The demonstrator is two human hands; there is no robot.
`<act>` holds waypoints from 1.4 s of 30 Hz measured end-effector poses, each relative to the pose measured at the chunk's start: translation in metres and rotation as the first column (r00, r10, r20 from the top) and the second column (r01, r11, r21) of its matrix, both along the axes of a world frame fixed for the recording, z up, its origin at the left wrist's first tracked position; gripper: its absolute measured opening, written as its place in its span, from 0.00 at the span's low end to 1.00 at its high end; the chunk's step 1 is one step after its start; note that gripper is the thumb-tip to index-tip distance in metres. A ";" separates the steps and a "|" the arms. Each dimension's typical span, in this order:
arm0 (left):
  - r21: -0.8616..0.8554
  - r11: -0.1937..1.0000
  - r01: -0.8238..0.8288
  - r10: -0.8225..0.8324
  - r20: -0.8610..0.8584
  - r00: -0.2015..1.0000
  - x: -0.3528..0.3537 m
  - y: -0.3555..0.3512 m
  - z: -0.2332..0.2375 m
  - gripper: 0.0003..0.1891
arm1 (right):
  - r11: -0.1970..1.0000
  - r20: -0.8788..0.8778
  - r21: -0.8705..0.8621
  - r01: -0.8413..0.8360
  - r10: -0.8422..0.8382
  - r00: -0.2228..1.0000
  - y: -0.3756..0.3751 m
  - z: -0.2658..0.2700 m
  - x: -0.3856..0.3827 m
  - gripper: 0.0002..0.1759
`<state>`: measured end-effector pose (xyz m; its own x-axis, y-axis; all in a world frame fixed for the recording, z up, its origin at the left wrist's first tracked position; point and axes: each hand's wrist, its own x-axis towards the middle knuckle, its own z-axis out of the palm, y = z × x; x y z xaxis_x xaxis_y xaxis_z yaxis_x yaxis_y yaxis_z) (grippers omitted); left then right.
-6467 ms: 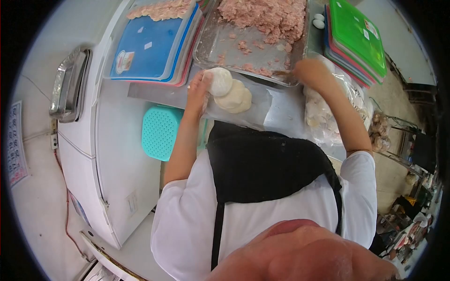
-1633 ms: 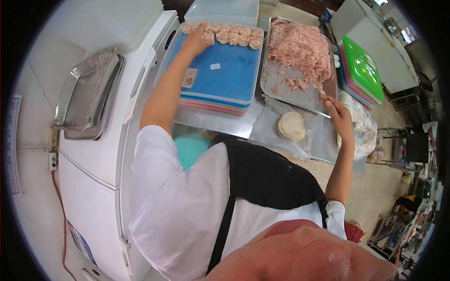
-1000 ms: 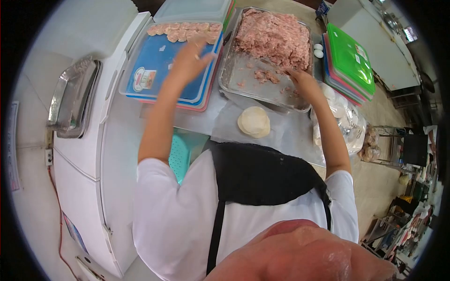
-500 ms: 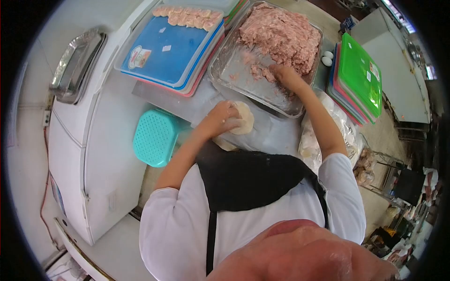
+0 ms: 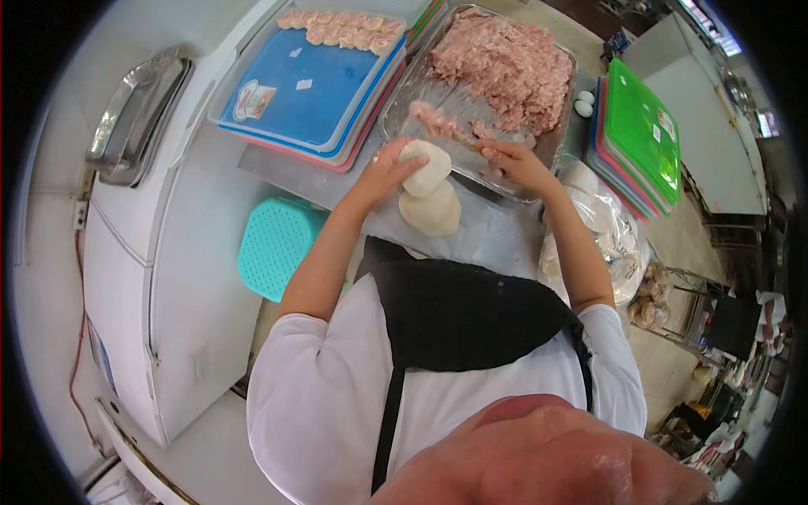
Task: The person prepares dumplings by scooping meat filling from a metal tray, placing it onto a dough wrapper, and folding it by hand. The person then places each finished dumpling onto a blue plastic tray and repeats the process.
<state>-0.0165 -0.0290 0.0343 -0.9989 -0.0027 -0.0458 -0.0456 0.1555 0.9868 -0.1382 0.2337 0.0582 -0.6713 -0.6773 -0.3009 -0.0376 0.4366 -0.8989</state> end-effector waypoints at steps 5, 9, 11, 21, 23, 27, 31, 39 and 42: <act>0.776 0.621 -0.107 0.122 0.039 0.992 -0.062 0.015 0.033 0.19 | 0.949 -0.059 -0.188 0.255 -0.270 0.961 -0.001 0.042 0.009 0.19; 0.979 0.170 -0.112 0.151 0.087 0.985 -0.089 0.032 0.084 0.21 | 0.917 -0.529 -0.331 0.222 -0.375 0.761 -0.028 0.023 0.017 0.19; 0.987 0.152 -0.051 0.068 0.041 0.997 -0.102 0.023 0.072 0.26 | 0.965 -0.669 -0.101 0.242 -0.246 0.701 -0.025 0.030 0.021 0.18; 0.943 0.272 -0.193 -0.030 0.209 0.977 -0.121 0.018 0.062 0.43 | 0.790 -0.816 0.427 0.441 0.127 0.563 -0.036 0.091 0.070 0.15; 0.969 0.200 -0.148 -0.092 0.169 0.981 -0.123 0.017 0.063 0.42 | 0.732 -0.813 0.484 0.478 0.176 0.555 -0.039 0.130 0.082 0.16; 0.970 0.181 -0.163 -0.057 0.175 0.983 -0.120 0.027 0.083 0.35 | 0.833 -0.885 0.261 0.488 0.005 0.465 -0.044 0.117 0.089 0.15; 0.999 0.026 -0.044 -0.120 0.046 0.992 -0.118 0.017 0.086 0.25 | 0.933 -0.814 0.095 0.347 -0.128 0.567 -0.012 0.111 0.072 0.14; -0.282 0.931 0.232 -0.357 -0.574 0.737 -0.093 0.012 0.121 0.32 | 0.966 -0.400 0.114 0.233 -0.170 0.900 0.025 0.153 0.071 0.18; -0.255 0.842 0.476 -0.539 -0.349 0.767 -0.102 0.009 0.116 0.28 | 0.988 -0.499 0.041 0.151 -0.111 0.860 0.032 0.134 0.065 0.18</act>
<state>-0.1184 -0.0198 0.1505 -0.7868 0.5351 0.3077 0.4643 0.1845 0.8662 -0.0734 0.2653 0.1921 -0.8264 -0.5611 0.0466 -0.4049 0.5347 -0.7417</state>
